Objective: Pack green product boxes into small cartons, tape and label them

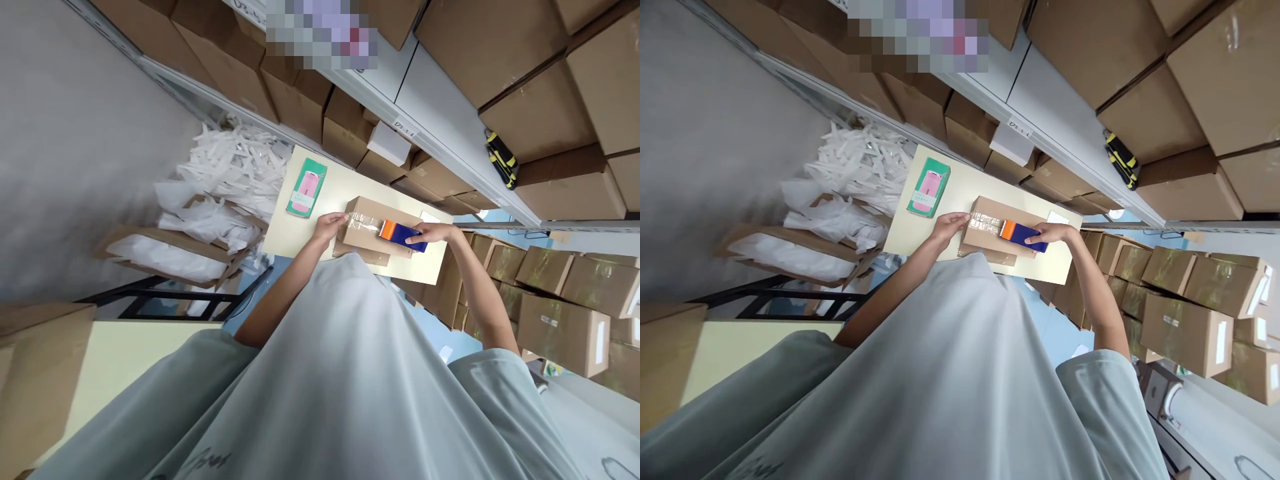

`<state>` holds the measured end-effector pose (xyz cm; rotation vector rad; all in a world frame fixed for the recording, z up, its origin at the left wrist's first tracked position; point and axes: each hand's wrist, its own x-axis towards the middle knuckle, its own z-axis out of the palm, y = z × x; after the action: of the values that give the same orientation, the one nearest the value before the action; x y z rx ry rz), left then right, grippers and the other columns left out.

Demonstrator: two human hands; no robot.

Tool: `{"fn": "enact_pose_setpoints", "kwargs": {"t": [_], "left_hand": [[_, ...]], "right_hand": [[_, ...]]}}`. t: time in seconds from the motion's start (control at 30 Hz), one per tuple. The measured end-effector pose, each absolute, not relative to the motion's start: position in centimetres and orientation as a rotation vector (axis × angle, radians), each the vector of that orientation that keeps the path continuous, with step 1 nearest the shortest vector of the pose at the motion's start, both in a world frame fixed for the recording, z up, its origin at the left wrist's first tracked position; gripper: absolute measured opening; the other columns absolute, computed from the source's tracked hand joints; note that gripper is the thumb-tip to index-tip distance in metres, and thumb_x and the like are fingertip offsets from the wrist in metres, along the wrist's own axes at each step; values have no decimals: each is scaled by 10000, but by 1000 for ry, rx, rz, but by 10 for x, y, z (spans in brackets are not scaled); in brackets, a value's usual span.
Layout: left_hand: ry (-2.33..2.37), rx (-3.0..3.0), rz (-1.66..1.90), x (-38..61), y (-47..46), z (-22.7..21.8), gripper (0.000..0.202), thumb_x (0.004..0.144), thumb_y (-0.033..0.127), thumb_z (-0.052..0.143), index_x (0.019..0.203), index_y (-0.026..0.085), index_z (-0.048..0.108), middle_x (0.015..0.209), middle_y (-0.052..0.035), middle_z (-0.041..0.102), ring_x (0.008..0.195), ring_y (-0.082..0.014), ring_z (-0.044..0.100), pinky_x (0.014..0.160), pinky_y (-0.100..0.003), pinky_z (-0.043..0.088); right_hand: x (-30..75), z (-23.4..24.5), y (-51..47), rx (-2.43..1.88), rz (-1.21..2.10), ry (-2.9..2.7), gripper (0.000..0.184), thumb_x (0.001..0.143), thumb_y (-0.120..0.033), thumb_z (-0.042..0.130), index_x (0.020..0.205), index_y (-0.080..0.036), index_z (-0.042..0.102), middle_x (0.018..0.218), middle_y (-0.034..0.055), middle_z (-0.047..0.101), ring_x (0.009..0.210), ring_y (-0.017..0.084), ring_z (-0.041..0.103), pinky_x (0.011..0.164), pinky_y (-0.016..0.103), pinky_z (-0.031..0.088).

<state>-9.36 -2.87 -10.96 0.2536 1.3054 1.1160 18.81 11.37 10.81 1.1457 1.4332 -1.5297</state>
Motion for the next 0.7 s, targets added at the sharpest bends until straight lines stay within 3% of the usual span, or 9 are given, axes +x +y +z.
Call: {"fn": "enact_pose_setpoints", "kwargs": {"t": [0.13, 0.27, 0.37, 0.47, 0.57, 0.7], "left_hand": [[1350, 293, 1112, -88, -32, -108, 515, 677, 536, 1013, 999, 174, 836, 1111, -134, 847, 1039, -270, 771, 971, -378, 595], [1642, 436, 1073, -91, -33, -94, 641, 732, 373, 978, 1313, 181, 784, 1169, -113, 818, 880, -211, 750, 877, -337, 578], [1722, 659, 1067, -87, -34, -75, 398, 868, 469, 885, 1158, 207, 810, 1029, -80, 821, 878, -233, 756, 896, -351, 558], [1779, 830, 1014, -78, -34, -59, 318, 845, 514, 914, 940, 239, 785, 997, -82, 838, 941, -282, 769, 946, -385, 543], [1844, 869, 977, -70, -32, -52, 257, 821, 431, 928, 871, 250, 752, 1001, -82, 848, 928, -284, 756, 941, -387, 537], [1855, 802, 978, -68, -29, -55, 201, 819, 399, 880, 859, 236, 769, 848, -41, 798, 782, -241, 704, 842, -355, 519]], "right_hand": [[186, 110, 109, 1169, -1546, 1410, 771, 700, -907, 885, 891, -169, 770, 883, 87, 836, 825, 220, 772, 817, 333, 609], [187, 110, 107, 1168, -1554, 1397, 758, 663, -879, 916, 870, -169, 749, 828, 72, 817, 777, 199, 746, 794, 319, 601], [190, 109, 108, 1188, -1528, 1459, 761, 630, -864, 942, 871, -168, 753, 821, 61, 810, 754, 190, 722, 765, 316, 582], [193, 108, 109, 1201, -1519, 1488, 774, 605, -870, 954, 872, -168, 768, 816, 52, 811, 756, 202, 730, 765, 329, 585], [194, 107, 108, 1183, -1560, 1438, 773, 611, -873, 960, 876, -169, 782, 810, 55, 820, 771, 223, 764, 796, 348, 607], [192, 109, 107, 1101, -1609, 1414, 734, 636, -861, 961, 822, -175, 777, 832, 79, 829, 815, 244, 785, 840, 366, 619]]}}
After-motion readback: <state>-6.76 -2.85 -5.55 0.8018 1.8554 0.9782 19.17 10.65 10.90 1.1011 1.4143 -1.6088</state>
